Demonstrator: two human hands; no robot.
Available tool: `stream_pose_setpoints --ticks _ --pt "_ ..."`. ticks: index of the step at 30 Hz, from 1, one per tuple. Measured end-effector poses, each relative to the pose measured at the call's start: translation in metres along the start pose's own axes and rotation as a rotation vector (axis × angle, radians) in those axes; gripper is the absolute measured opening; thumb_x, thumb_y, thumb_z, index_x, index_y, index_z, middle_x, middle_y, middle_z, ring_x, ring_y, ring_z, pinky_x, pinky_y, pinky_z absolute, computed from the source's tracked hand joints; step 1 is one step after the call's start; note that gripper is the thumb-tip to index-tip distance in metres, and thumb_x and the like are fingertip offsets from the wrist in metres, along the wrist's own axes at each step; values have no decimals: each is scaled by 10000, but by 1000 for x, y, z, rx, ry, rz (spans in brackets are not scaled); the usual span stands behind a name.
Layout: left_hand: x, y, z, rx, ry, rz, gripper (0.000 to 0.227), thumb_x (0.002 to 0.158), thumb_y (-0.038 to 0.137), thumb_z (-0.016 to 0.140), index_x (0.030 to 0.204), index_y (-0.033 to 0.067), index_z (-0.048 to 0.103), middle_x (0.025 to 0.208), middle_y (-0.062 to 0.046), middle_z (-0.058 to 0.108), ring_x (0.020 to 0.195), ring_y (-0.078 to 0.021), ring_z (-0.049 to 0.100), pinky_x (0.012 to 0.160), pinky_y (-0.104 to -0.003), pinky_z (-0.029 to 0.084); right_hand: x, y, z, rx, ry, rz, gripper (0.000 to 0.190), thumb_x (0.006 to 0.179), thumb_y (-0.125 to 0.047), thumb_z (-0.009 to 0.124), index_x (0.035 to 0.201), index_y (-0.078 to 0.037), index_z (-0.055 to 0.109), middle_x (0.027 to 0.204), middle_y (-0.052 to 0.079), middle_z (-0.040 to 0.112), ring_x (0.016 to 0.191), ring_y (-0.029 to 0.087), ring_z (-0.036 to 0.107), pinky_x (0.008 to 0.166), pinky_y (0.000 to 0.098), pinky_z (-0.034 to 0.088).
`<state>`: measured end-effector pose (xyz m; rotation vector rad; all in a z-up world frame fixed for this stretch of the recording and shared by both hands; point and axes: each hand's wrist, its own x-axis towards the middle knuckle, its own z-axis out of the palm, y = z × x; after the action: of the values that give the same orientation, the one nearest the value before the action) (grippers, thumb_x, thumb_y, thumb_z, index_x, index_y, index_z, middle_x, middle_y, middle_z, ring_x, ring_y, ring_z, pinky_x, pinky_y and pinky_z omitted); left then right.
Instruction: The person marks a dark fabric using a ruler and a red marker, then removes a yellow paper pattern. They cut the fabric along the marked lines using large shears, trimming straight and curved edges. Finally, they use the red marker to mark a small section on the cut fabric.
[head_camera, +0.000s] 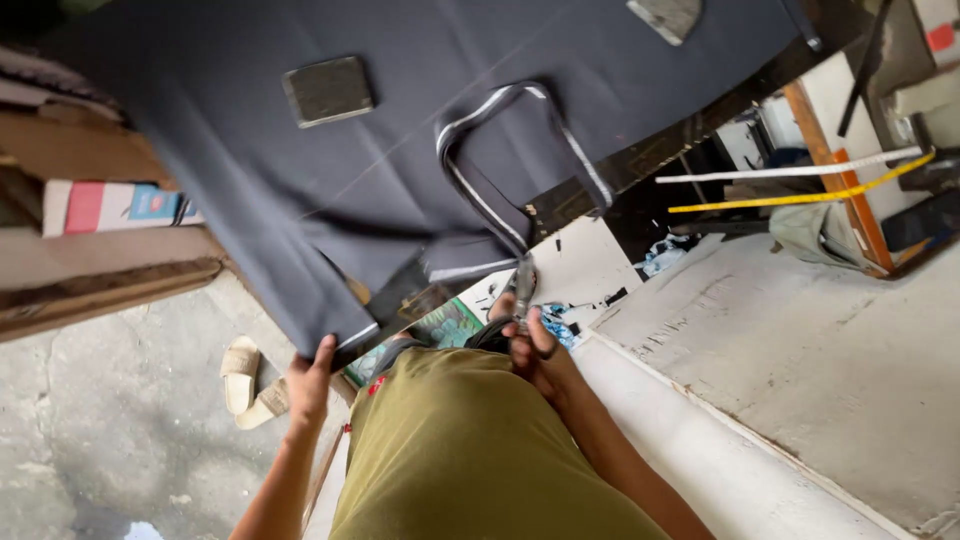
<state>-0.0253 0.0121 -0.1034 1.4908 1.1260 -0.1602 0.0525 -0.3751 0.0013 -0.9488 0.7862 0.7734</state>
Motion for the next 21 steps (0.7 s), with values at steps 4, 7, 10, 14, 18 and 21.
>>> stream_pose_setpoints --ticks 4,7,10,14,18,21 --pt "-16 15 17 222 154 63 501 876 495 758 969 12 663 953 -87 685 905 -162 590 809 -321 499 4 -19 -101 276 23 -50 720 866 -754 538 952 -50 665 549 -86 249 447 49 232 464 229 212" --pt "-1 6 19 -41 218 17 362 941 366 748 1075 39 668 914 -60 677 895 -150 657 780 -294 560 3 -45 -120 183 -49 90 644 916 -726 529 849 -117 726 511 -65 354 440 52 341 414 206 238" --pt "1 -11 14 98 391 88 518 915 485 888 1093 32 710 957 -218 700 872 -303 720 766 -445 598 -27 -99 -95 -265 -204 20 639 971 -674 559 971 -46 678 571 -39 399 478 59 425 495 176 354" --pt "13 5 29 -14 405 130 565 938 349 840 1230 -83 625 1078 -298 662 1011 -341 658 903 -494 535 -4 -145 -89 -825 -254 167 542 872 -527 747 751 -1 687 541 47 499 469 151 500 456 244 382" --pt "7 -21 37 349 848 34 889 894 466 860 1464 -14 375 1390 -347 411 1335 -529 430 1175 -598 332 -23 -186 -98 -1402 -330 357 350 903 -260 777 689 0 682 488 82 606 407 204 618 432 246 469" --pt "-68 46 101 522 916 461 517 909 241 803 1317 123 508 1291 -151 461 1200 -378 498 1040 -500 354 -53 -211 -77 -1652 -360 433 254 858 -182 777 682 -14 705 510 97 640 425 200 668 466 266 518"
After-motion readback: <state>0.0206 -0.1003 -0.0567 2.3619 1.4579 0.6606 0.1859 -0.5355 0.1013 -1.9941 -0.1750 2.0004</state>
